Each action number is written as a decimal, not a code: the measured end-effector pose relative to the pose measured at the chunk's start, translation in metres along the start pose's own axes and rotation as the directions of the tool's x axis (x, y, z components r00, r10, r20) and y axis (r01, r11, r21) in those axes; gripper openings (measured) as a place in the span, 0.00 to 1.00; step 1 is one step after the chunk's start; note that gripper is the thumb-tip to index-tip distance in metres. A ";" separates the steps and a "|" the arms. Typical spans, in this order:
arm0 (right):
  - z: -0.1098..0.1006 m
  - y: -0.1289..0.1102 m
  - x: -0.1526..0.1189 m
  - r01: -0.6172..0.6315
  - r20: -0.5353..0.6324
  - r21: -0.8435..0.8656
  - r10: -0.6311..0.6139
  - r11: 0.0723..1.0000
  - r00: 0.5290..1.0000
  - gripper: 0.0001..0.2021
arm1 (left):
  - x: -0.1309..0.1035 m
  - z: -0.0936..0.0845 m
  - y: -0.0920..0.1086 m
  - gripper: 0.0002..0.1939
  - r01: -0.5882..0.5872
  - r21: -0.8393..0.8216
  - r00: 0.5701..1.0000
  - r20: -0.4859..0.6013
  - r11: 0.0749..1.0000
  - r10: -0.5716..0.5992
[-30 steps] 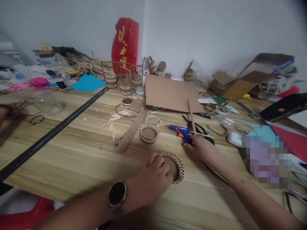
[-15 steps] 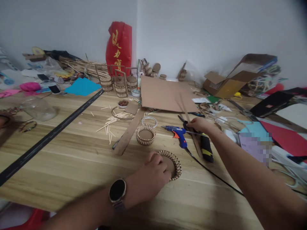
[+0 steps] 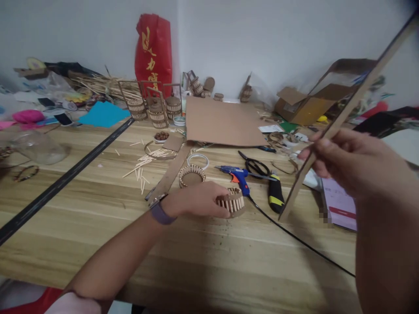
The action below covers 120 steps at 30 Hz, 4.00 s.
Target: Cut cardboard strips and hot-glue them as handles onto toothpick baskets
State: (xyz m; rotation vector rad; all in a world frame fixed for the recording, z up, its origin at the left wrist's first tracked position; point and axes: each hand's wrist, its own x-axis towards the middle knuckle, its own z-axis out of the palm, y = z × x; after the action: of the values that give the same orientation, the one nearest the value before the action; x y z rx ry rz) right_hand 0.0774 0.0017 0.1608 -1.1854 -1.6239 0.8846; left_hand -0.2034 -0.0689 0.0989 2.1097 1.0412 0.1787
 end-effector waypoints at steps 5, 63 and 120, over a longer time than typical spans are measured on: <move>0.021 0.030 -0.063 -0.044 0.206 0.028 0.038 0.999 0.978 0.23 | -0.003 -0.020 -0.004 0.10 0.094 -0.082 0.994 -0.042 0.992 -0.097; 0.111 0.020 -0.045 -0.061 0.479 0.110 0.001 0.992 0.878 0.18 | 0.000 0.006 0.006 0.20 -0.094 -0.268 0.994 0.024 0.959 0.104; 0.113 0.125 -0.090 0.683 0.557 -0.439 -0.419 0.584 0.717 0.29 | 0.010 0.080 -0.018 0.13 0.139 0.417 0.936 -0.351 0.898 0.019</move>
State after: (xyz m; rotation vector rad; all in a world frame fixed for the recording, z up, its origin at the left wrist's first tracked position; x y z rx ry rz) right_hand 0.0204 -0.0536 -0.0125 -0.7862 -2.5803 0.1311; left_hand -0.1736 -0.1005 0.0288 2.5033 1.4671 0.3211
